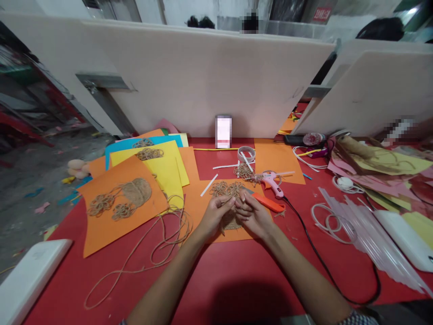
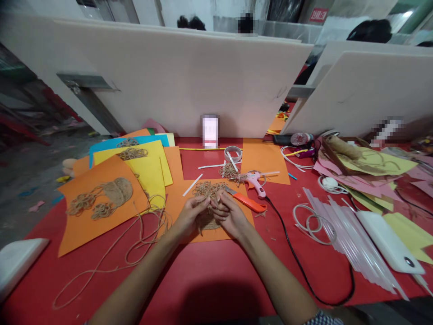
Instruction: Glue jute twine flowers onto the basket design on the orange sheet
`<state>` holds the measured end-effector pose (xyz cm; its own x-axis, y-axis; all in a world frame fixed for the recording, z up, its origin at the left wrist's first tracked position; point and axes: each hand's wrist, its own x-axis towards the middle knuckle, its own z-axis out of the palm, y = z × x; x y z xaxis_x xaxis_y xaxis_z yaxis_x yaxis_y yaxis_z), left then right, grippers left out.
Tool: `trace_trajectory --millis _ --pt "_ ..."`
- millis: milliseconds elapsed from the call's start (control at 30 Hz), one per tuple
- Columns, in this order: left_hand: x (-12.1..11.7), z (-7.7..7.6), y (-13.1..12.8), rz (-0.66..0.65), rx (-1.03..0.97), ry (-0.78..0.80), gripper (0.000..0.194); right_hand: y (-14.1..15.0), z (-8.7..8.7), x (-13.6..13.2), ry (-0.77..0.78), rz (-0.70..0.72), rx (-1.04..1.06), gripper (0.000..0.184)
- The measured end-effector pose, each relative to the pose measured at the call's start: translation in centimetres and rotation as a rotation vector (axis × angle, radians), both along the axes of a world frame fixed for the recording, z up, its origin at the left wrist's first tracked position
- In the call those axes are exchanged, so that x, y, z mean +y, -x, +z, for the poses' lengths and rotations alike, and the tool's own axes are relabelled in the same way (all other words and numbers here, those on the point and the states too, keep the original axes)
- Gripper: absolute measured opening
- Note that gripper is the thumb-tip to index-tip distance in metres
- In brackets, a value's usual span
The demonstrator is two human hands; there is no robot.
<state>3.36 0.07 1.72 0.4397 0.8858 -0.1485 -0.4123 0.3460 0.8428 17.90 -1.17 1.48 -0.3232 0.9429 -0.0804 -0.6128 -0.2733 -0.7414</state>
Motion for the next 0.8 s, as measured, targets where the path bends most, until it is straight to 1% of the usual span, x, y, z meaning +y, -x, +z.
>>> trace_trajectory --millis 100,200,300,367,467,533,633,733,800 --pt "0.0 0.2 0.0 0.029 -0.01 0.005 0.035 0.4 -0.5 0.0 -0.016 -0.07 -0.091 0.031" --pt "0.1 0.4 0.1 0.037 -0.026 0.05 0.035 0.9 -1.3 -0.1 -0.054 -0.172 -0.228 0.033" --pt "0.1 0.6 0.1 0.033 -0.018 0.106 0.037 1.3 -2.1 -0.1 -0.106 -0.246 -0.356 0.033" --pt "0.1 0.7 0.2 0.004 -0.013 0.136 0.038 1.4 -2.3 -0.1 -0.183 -0.296 -0.437 0.03" --pt "0.4 0.7 0.7 -0.062 -0.065 0.137 0.037 1.0 -2.1 -0.3 -0.359 -0.363 -0.595 0.023" --pt "0.9 0.6 1.2 -0.107 -0.107 0.132 0.035 0.5 -1.7 -0.5 -0.49 -0.363 -0.749 0.023" --pt "1.6 0.4 2.1 -0.16 -0.109 0.13 0.033 -0.3 -1.2 -0.6 -0.691 -0.293 -0.978 0.025" --pt "2.2 0.2 2.8 -0.186 -0.079 0.13 0.035 -0.9 -1.1 -0.7 -0.844 -0.248 -1.06 0.03" --pt "2.3 0.1 3.0 -0.173 -0.057 0.132 0.039 -0.9 -1.1 -0.7 -0.889 -0.252 -1.075 0.031"
